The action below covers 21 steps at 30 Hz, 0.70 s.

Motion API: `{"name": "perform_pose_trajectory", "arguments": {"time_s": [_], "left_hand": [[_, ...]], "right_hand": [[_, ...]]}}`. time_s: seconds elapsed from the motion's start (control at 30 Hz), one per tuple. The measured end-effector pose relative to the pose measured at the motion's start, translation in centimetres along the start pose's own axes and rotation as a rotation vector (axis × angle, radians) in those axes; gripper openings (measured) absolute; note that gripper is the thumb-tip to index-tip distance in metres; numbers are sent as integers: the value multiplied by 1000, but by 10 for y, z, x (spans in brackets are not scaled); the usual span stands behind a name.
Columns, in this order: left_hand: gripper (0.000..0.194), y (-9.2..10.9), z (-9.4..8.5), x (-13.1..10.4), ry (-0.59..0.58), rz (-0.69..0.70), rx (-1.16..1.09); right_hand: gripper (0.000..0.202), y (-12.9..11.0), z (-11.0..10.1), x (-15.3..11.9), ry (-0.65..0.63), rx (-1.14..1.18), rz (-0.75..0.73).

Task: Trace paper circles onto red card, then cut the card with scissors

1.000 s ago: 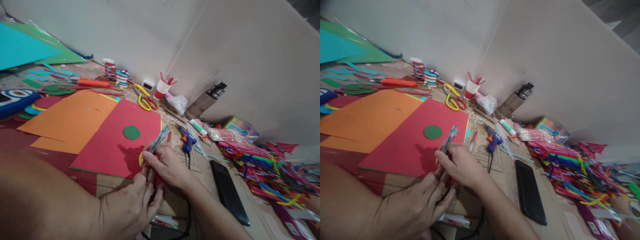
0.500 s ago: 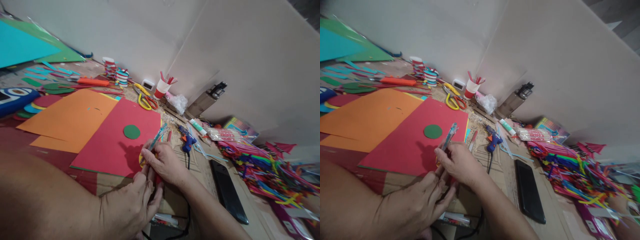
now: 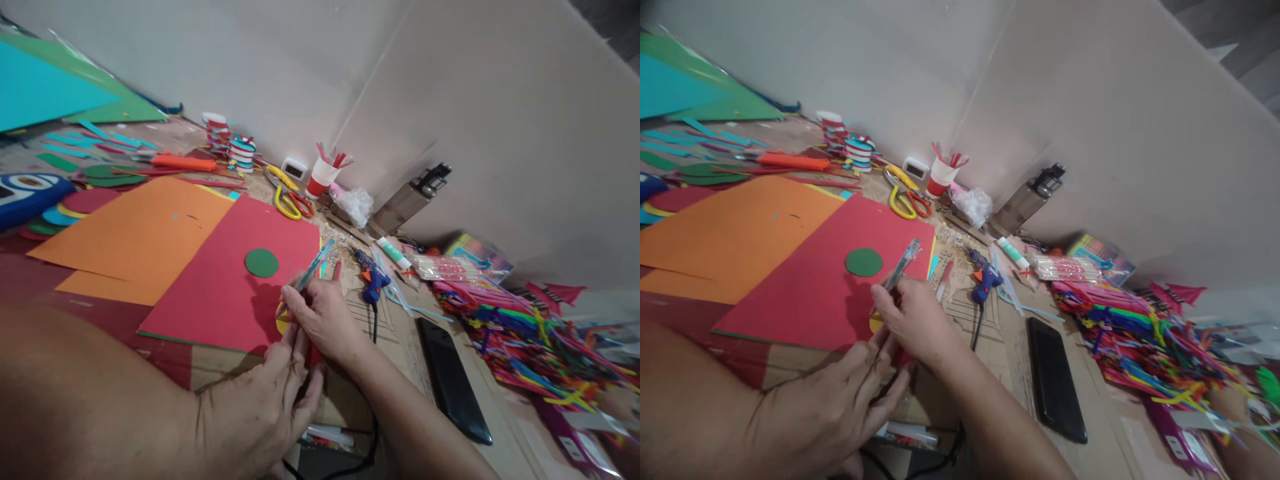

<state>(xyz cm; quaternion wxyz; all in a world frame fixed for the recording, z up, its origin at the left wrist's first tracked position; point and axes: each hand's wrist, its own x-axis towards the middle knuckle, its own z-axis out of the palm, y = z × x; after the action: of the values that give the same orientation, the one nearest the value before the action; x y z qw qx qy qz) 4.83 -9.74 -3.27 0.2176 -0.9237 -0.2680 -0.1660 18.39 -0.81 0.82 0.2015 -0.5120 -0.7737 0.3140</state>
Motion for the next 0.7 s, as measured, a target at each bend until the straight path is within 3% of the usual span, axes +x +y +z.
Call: {"name": "perform_pose_trajectory", "arguments": {"time_s": [0.17, 0.3, 0.7], "left_hand": [[89, 1, 2, -1, -3, 8, 16], [83, 0, 1, -1, -1, 5, 8], [96, 0, 0, -2, -26, 9, -27]], "right_hand": [[36, 6, 4, 1, 57, 11, 22], [33, 8, 6, 1, 80, 39, 34], [31, 3, 4, 4, 136, -5, 55]]}}
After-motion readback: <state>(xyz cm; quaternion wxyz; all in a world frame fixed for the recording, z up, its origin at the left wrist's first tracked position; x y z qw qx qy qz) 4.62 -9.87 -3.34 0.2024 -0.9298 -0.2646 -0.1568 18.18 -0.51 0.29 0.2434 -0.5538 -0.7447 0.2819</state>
